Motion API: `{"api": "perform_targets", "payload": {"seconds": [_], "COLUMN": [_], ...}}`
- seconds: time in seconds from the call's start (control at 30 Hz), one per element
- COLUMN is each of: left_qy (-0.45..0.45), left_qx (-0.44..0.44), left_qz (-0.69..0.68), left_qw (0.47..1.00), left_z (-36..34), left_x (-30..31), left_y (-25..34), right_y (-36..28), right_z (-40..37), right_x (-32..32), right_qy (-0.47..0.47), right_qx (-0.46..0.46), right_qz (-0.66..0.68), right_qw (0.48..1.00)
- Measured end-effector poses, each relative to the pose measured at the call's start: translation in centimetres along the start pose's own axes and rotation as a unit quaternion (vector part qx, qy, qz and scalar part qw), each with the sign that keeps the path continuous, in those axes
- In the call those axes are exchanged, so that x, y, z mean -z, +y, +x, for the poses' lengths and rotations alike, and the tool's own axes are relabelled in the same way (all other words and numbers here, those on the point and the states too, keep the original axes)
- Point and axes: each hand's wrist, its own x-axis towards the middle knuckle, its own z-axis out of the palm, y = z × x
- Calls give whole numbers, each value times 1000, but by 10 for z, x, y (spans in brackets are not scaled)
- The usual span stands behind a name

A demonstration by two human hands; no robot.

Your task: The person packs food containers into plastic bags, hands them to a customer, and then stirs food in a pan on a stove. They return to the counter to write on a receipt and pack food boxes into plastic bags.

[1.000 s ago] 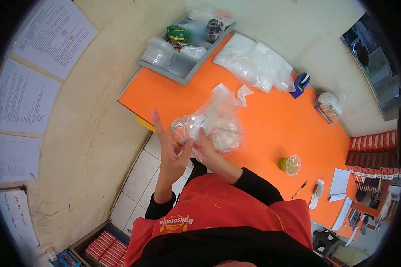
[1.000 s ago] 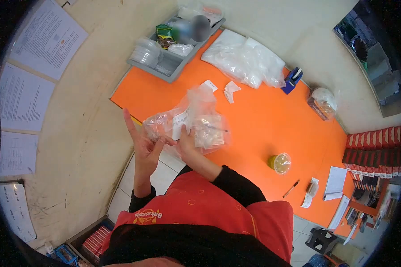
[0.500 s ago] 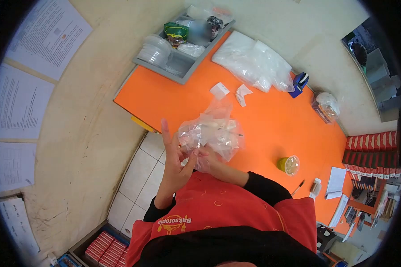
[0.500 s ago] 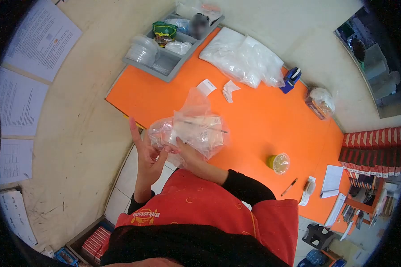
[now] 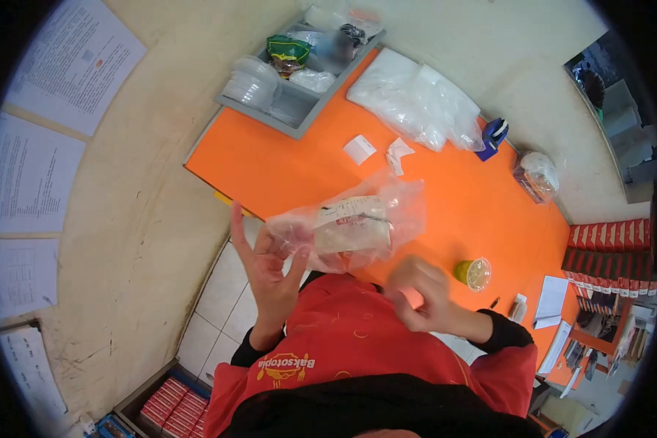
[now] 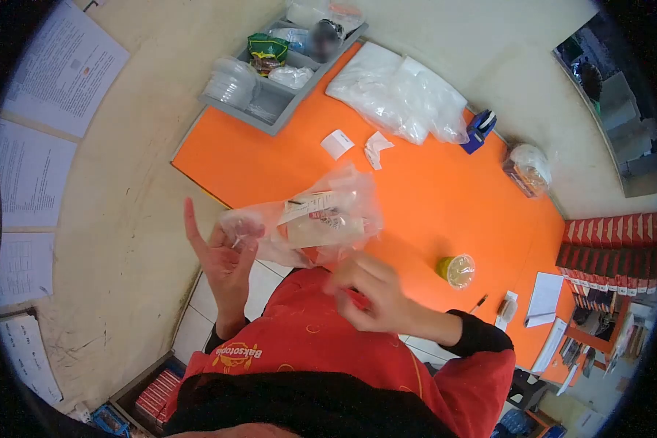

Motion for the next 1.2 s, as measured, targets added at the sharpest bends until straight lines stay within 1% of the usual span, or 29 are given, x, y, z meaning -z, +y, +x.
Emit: {"api": "perform_targets", "payload": {"seconds": [0.03,0.07,0.13,0.17,0.2,0.23,0.27,0.33,0.37,0.43,0.5,0.53,0.57,0.6,0.63,0.67,0.73,0.77,0.8,0.83,0.87,0.9,0.93,0.97,1.0,1.03,1.1,1.17,1.2], "left_qy": [11,22,-10,-26,-20,-14,-8,3,11,21,19,11,2,6,10,13,2,-4,18,42,46,52,36,20,-42,-105,-227,-303,-322], "left_qx": [4,9,35,49,43,36,27,26,26,31,34,29,24,13,2,-10,-27,-37,-110,-184,-199,-214,-171,-124,-135,-144,-71,-109,-232], "left_qz": [-6,-12,-19,-22,-14,-5,2,1,-1,-3,-19,-33,-48,-36,-25,-14,62,99,199,294,375,452,516,577,603,627,517,362,349], "left_qw": [1000,1000,999,998,999,999,1000,1000,1000,999,999,999,999,999,1000,1000,998,994,974,937,904,865,839,807,785,758,822,875,849], "left_z": [1,0,-3,-4,-5,-6,-6,-6,-6,-6,-9,-7,-4,0,4,6,4,2,-11,-33,-45,-57,-65,-68,-57,-34,-4,23,35], "left_x": [0,-1,-2,-3,-5,-8,-11,-12,-13,-13,-14,-14,-14,-13,-11,-8,0,5,12,22,29,35,39,40,39,35,40,42,32], "left_y": [2,3,4,4,3,2,1,1,0,-1,-1,0,1,2,2,3,-5,-12,-32,-63,-79,-95,-101,-108,-115,-123,-176,-239,-247], "right_y": [0,-1,-2,7,21,41,62,159,206,176,140,126,109,82,52,22,0,-2,-2,13,44,75,101,127,139,150,176,216,221], "right_z": [0,10,43,58,71,80,90,53,35,34,29,26,25,28,34,47,47,31,14,-14,-54,-84,-105,-124,-120,-116,-71,-33,-22], "right_x": [11,14,6,-3,-12,-17,-21,-59,-77,-71,-63,-57,-47,-29,-8,10,35,54,74,87,90,81,63,43,29,16,-9,-30,-39], "right_qy": [4,1,5,-24,-52,-172,-299,-180,-115,-8,-66,-171,-271,-302,-327,-415,-422,-340,-252,-120,16,149,184,214,230,251,231,161,170], "right_qx": [130,161,221,133,43,-40,-104,-170,-189,-198,-195,-178,-153,-107,-59,-119,-88,3,95,159,220,278,155,27,-44,-114,-138,-159,-166], "right_qz": [-131,-163,-226,-264,-300,-361,-418,-305,-241,-106,-185,-328,-460,-561,-651,-661,-680,-689,-689,-650,-593,-518,-446,-362,-298,-233,-146,-42,-21], "right_qw": [983,973,949,955,952,916,852,920,945,974,961,912,831,764,682,614,593,640,673,734,775,795,862,907,926,933,952,973,971]}}
